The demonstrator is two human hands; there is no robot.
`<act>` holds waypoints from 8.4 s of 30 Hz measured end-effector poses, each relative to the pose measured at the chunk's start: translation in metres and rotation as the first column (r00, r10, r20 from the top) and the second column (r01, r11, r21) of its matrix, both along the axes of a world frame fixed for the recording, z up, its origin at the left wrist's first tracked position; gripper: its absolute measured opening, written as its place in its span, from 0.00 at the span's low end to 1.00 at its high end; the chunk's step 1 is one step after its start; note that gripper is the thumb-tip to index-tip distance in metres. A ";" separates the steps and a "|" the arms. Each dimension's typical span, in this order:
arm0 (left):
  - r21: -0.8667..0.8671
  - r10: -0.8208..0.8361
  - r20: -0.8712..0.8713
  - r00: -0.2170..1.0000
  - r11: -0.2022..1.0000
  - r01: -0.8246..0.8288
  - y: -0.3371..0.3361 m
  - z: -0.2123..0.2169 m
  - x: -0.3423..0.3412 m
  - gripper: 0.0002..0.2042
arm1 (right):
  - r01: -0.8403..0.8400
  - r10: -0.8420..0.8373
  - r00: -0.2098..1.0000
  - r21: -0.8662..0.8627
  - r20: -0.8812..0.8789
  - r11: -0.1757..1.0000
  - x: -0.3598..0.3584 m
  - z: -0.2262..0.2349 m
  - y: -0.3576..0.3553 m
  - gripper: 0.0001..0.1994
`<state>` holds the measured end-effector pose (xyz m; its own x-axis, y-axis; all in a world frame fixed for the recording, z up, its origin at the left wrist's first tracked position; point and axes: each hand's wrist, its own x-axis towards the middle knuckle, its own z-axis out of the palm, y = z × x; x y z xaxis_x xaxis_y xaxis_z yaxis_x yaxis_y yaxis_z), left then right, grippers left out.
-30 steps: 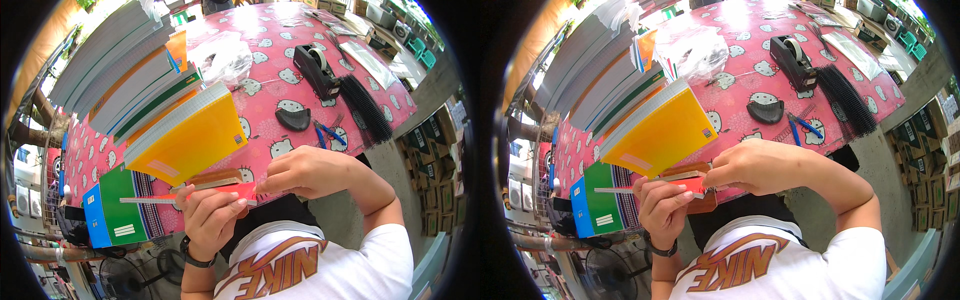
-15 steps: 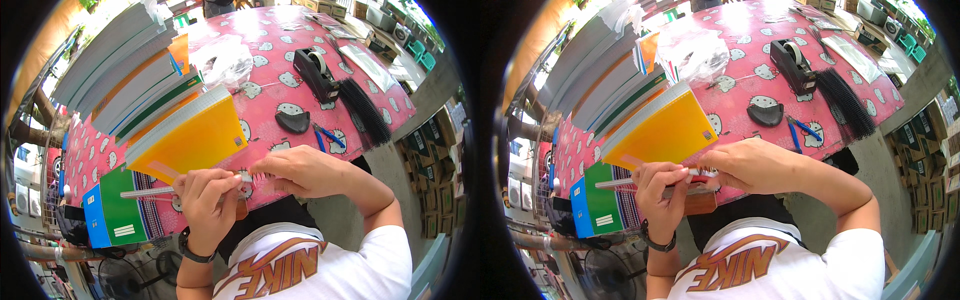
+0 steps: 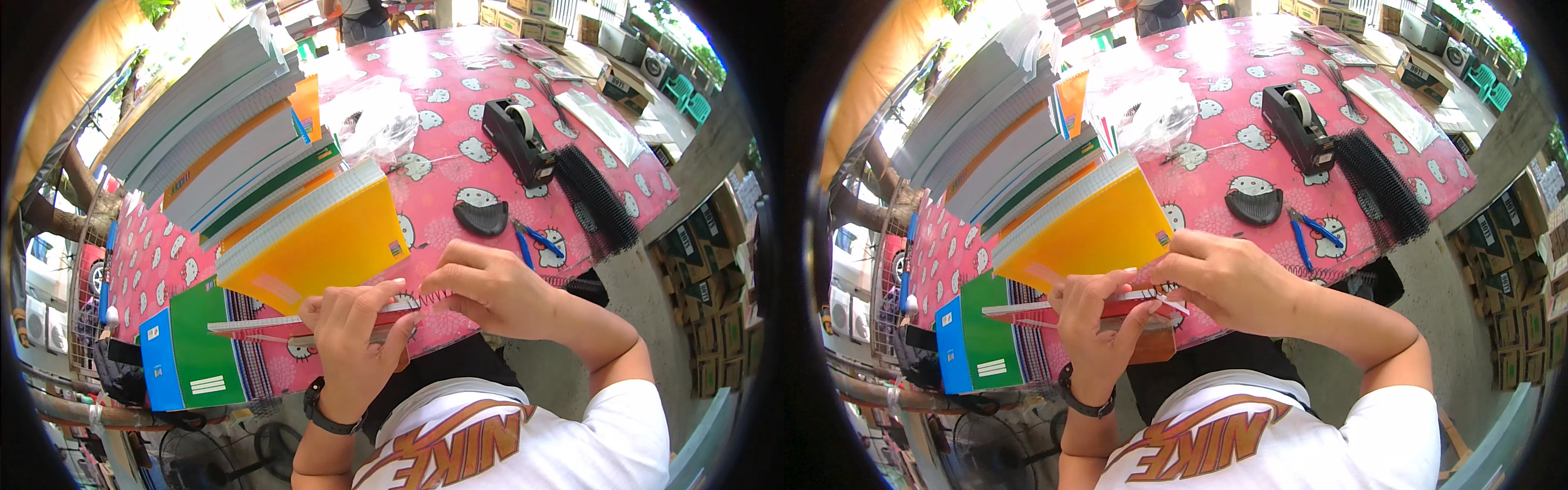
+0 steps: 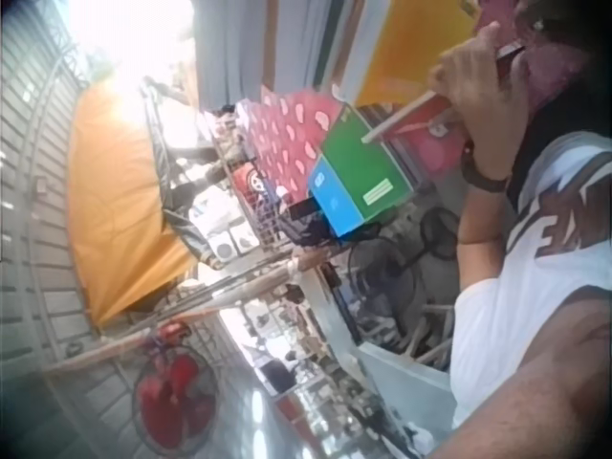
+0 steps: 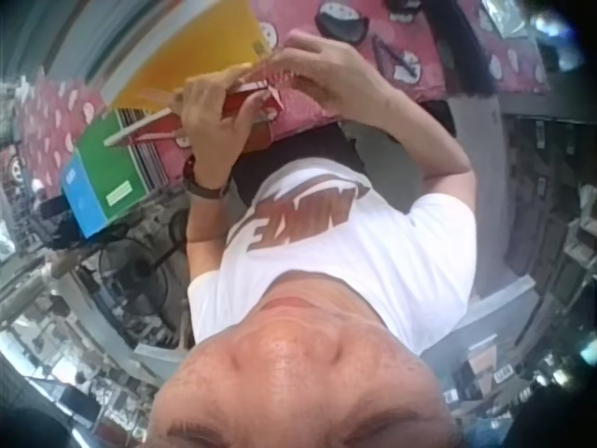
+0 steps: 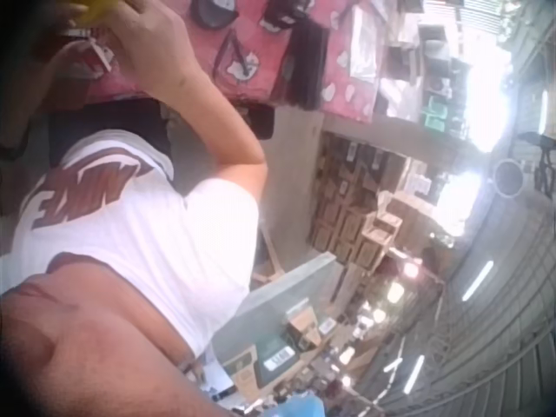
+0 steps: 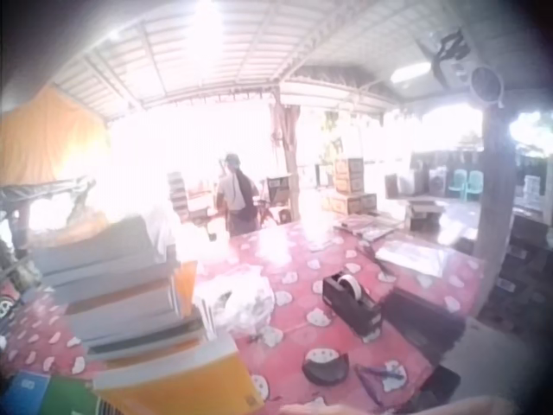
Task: The person prepares notebooks by applying tape, using a specialized tool to cut or adjust the plastic spirals, and moving finished items onto a stack.
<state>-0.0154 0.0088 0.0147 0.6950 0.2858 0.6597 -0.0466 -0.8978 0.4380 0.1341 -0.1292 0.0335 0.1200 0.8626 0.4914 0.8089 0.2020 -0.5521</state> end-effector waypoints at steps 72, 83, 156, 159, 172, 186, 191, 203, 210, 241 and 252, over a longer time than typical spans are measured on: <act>0.138 0.023 -0.014 1.000 0.990 -0.021 0.004 -0.009 0.008 0.03 | 0.676 -0.646 0.734 -0.315 0.210 0.666 0.047 -0.169 -0.016 0.38; -0.001 -0.139 0.009 0.990 0.990 0.139 0.008 0.003 -0.005 0.06 | 0.641 -0.601 0.766 -0.326 0.226 0.695 0.052 -0.158 -0.008 0.37; 0.099 0.281 0.082 0.956 0.952 -0.289 0.040 -0.023 -0.044 0.18 | -0.550 0.379 0.635 -0.049 -0.673 0.834 0.025 0.013 0.061 0.42; 0.079 0.273 0.098 0.957 0.956 -0.281 0.027 -0.027 -0.034 0.16 | -0.536 0.391 0.792 -0.229 -0.468 0.812 0.027 0.012 0.058 0.43; 0.062 0.336 0.052 0.940 0.939 -0.339 0.016 -0.019 -0.038 0.17 | -0.215 0.114 0.954 -0.366 -0.278 0.905 0.032 -0.013 0.067 0.36; 0.088 0.347 0.095 0.933 0.931 -0.355 0.026 -0.022 -0.043 0.17 | -0.266 0.152 0.938 -0.368 -0.311 0.891 0.033 0.000 0.072 0.32; 0.082 0.360 0.037 0.932 0.929 -0.362 0.032 -0.017 -0.055 0.17 | -0.396 0.328 0.915 -0.356 -0.237 0.847 0.026 -0.012 0.078 0.30; 0.055 0.348 0.019 0.937 0.936 -0.349 0.034 -0.019 -0.065 0.26 | -0.628 0.562 0.731 -0.057 -0.388 0.777 0.016 -0.007 0.089 0.29; 0.002 0.328 0.032 0.944 0.945 -0.328 0.031 -0.025 -0.065 0.33 | -0.742 0.653 0.561 0.040 -0.510 0.669 0.010 -0.003 0.087 0.35; -0.826 0.318 0.511 0.798 0.438 0.355 0.083 -0.072 -0.078 0.20 | -0.583 0.504 0.786 -0.159 -0.358 0.797 -0.013 -0.010 0.121 0.33; -0.750 0.294 0.638 0.712 0.445 0.489 0.075 -0.072 -0.073 0.25 | -0.550 0.446 0.811 -0.230 -0.379 0.803 -0.015 0.001 0.134 0.28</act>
